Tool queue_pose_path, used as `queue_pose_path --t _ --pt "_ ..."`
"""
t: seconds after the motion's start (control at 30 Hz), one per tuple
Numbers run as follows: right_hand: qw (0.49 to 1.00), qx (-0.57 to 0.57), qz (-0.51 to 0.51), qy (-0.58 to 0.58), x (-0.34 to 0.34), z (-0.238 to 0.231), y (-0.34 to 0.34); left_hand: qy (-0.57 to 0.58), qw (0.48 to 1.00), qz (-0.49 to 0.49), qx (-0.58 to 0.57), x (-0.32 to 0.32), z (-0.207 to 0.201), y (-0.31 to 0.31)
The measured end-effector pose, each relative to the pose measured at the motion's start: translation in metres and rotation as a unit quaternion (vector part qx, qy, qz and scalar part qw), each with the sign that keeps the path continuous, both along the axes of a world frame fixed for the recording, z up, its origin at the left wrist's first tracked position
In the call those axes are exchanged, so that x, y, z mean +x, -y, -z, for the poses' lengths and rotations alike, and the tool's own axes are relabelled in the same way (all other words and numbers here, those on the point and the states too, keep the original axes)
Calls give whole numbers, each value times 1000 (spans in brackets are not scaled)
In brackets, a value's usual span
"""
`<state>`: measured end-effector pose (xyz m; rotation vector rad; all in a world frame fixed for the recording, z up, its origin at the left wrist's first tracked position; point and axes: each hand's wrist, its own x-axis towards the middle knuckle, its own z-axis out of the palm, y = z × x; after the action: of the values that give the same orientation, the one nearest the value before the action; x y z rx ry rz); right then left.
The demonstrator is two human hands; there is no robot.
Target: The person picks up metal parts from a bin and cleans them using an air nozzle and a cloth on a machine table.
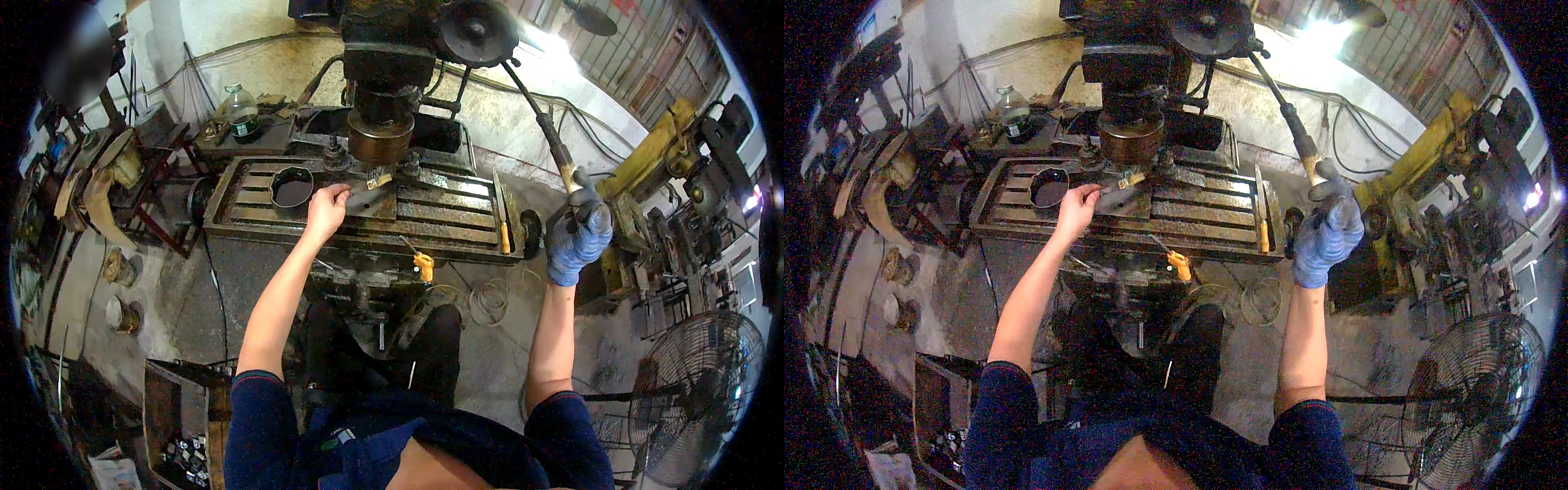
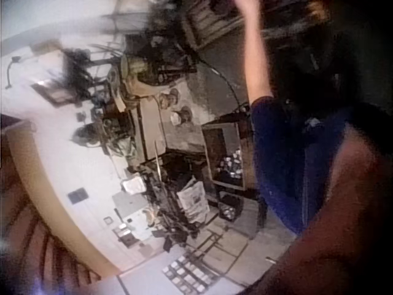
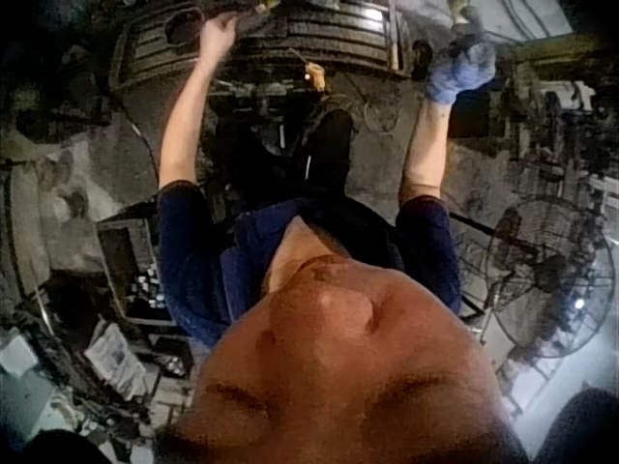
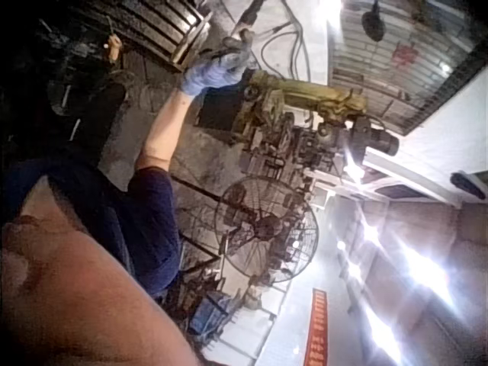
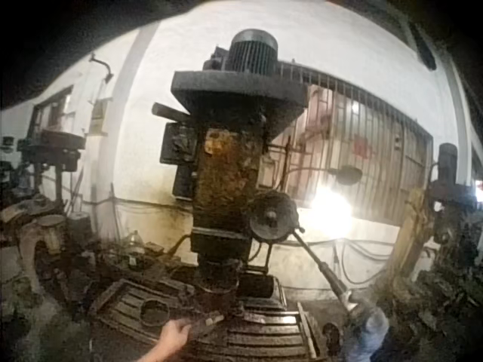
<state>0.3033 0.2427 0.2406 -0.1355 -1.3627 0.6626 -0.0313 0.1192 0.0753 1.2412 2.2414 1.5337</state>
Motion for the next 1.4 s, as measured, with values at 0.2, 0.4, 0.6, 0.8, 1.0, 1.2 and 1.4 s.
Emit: queue_pose_path --t 0.2,0.4,0.6,0.8,1.0,1.2,1.4 --pt "1000 13 5 -4 -1 10 -4 -11 1000 2 -3 0 -2 13" --pt "1000 0 -19 12 5 16 -5 -42 999 10 16 1 1 18" --pt "1000 13 -11 20 6 5 1 47 997 58 18 4 0 18" --pt "999 18 -15 22 9 -2 -5 31 998 52 26 2 5 16" --pt "997 71 -14 7 7 -21 -4 56 997 50 35 8 6 9" --pt "998 56 -7 4 6 -41 0 72 997 28 -2 5 11 2" --pt "998 38 41 17 7 -53 0 105 993 50 26 7 8 -3"
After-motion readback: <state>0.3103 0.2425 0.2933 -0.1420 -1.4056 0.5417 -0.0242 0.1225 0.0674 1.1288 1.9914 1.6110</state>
